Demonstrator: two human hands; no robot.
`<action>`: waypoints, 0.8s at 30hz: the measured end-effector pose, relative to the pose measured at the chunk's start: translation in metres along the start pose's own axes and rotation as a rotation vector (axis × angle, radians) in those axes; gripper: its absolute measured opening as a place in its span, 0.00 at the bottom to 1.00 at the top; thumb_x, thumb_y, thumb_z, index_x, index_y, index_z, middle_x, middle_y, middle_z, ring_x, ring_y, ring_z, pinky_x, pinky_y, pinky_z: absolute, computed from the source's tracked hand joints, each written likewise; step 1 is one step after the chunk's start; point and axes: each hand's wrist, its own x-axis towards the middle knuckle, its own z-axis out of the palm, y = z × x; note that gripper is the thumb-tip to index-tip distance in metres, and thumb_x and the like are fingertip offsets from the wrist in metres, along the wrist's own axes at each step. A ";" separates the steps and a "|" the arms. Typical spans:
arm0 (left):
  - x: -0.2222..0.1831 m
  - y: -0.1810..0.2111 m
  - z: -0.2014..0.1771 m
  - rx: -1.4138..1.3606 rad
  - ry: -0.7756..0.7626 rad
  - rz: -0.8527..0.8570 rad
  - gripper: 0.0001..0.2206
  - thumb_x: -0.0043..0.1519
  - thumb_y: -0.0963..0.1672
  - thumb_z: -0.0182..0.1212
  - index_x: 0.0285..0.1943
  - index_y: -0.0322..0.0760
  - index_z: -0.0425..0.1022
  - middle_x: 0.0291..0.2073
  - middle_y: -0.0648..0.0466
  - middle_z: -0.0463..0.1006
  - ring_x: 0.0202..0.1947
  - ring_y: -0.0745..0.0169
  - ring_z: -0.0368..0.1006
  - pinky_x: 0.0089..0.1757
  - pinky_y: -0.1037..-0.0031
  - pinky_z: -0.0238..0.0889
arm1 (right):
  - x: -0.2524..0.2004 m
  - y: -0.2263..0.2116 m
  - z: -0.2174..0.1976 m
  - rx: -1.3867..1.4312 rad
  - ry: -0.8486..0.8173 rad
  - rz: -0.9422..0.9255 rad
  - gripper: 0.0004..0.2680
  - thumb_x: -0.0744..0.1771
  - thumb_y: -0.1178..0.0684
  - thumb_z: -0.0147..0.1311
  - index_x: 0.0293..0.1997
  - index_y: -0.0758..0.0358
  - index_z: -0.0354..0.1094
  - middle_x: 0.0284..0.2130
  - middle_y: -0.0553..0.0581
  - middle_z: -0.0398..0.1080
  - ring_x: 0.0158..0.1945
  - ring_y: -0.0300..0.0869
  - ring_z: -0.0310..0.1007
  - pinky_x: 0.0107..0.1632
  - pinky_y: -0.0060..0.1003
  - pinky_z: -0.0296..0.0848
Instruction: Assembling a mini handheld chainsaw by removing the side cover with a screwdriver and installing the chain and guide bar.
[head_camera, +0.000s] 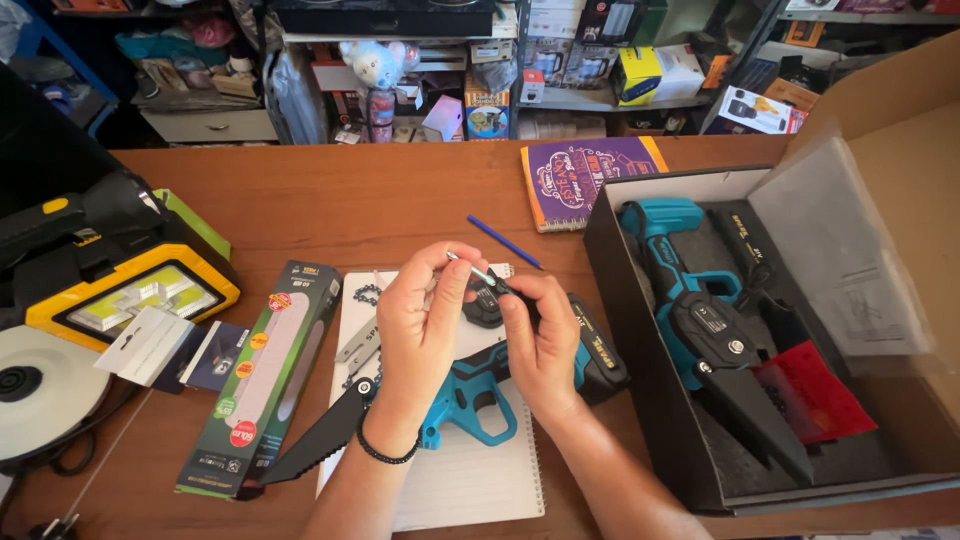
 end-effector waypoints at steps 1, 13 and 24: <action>0.001 0.000 0.001 -0.001 0.000 0.001 0.09 0.70 0.42 0.53 0.48 0.31 0.78 0.35 0.45 0.83 0.37 0.62 0.79 0.38 0.74 0.78 | -0.001 0.003 0.000 0.000 0.000 -0.002 0.06 0.70 0.55 0.52 0.45 0.66 0.72 0.29 0.58 0.70 0.32 0.50 0.73 0.40 0.42 0.73; 0.002 0.008 0.000 -0.002 -0.053 0.005 0.11 0.71 0.43 0.51 0.53 0.34 0.79 0.36 0.48 0.84 0.38 0.66 0.78 0.41 0.75 0.76 | -0.015 0.016 0.005 0.070 -0.034 0.107 0.09 0.71 0.54 0.46 0.43 0.65 0.73 0.17 0.51 0.63 0.25 0.36 0.60 0.31 0.34 0.69; -0.001 -0.001 -0.003 -0.014 0.048 -0.010 0.10 0.66 0.44 0.63 0.52 0.34 0.78 0.36 0.47 0.84 0.39 0.62 0.80 0.42 0.73 0.76 | -0.014 0.015 0.004 0.051 -0.060 0.061 0.06 0.69 0.57 0.53 0.49 0.67 0.66 0.24 0.57 0.70 0.27 0.39 0.66 0.32 0.34 0.67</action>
